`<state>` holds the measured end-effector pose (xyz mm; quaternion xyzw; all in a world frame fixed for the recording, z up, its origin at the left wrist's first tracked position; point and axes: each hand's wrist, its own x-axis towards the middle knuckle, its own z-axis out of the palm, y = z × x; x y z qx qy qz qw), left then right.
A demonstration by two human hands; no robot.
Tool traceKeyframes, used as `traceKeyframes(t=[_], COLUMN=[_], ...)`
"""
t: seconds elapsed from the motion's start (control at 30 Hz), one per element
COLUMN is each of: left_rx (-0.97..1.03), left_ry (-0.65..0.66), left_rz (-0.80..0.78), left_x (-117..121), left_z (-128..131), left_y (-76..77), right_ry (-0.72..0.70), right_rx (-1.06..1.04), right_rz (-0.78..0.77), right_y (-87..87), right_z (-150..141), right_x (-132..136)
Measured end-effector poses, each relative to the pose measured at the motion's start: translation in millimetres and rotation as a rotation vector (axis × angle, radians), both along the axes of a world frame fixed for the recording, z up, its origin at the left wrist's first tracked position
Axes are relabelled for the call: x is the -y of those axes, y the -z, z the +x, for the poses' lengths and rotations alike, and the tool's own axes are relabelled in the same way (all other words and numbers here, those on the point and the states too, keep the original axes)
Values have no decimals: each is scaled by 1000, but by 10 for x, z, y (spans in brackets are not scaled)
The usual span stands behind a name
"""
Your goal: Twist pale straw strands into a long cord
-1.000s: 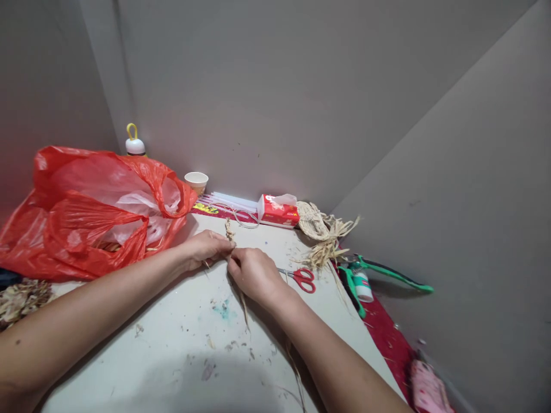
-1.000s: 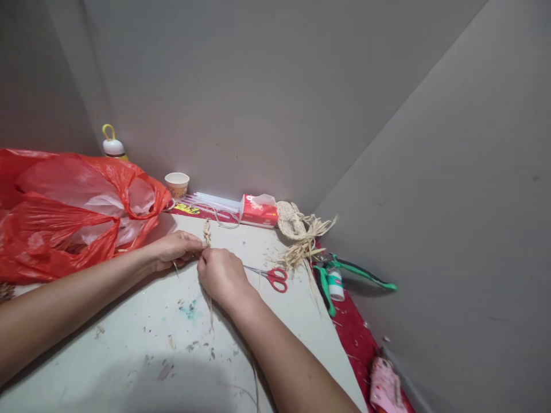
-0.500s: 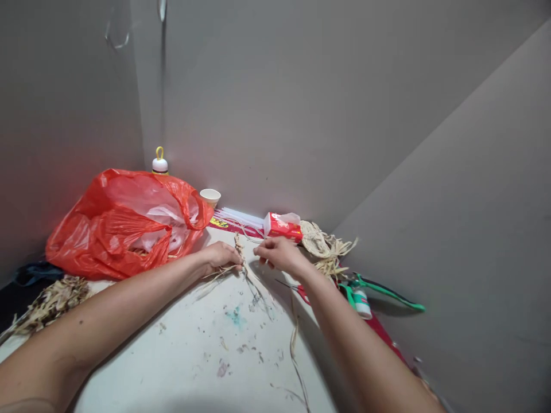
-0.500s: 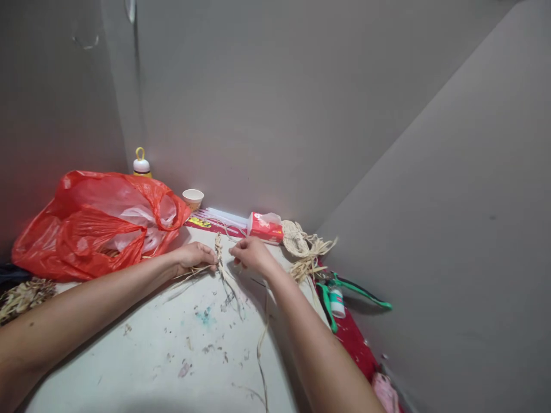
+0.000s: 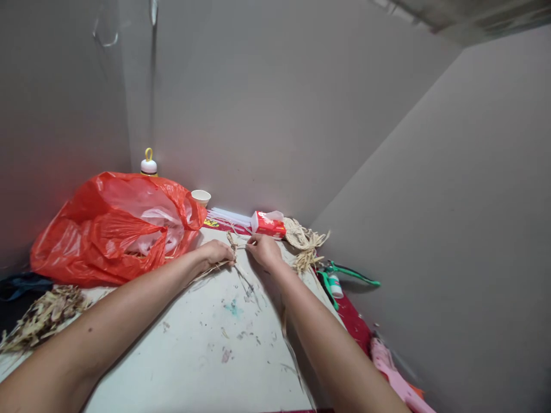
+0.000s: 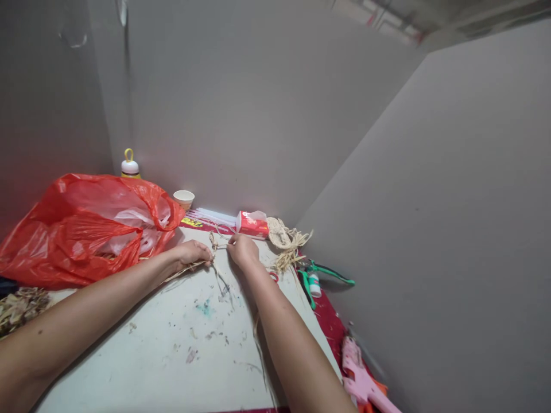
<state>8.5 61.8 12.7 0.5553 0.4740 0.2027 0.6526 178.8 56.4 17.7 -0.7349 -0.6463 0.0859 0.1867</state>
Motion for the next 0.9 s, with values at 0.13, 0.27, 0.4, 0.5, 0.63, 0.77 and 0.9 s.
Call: traceKeyframes(t=[0.13, 0.27, 0.4, 0.5, 0.63, 0.77, 0.9], left_rx=[-34, -78, -112, -120, -122, -97, -100], left_ry=[8, 9, 15, 24, 50, 78, 95], left_rz=[43, 71, 103, 138, 165, 172, 159], left_x=[-6, -4, 5, 6, -21, -79, -120], left_z=[-1, 5, 18, 30, 45, 49, 31], left_y=[6, 2, -8, -13, 13, 77, 115], right_ry=[-28, -72, -132, -175, -244, -300, -213], right_rx=[70, 110, 153, 192, 238, 222, 148], right_rz=[37, 34, 26, 29, 38, 10, 35], right_y=[87, 126, 88, 50, 9, -134, -474], right_z=[-56, -113, -157, -195, -216, -75, 471], right_x=[-77, -194, -305, -305, -119, 182, 432])
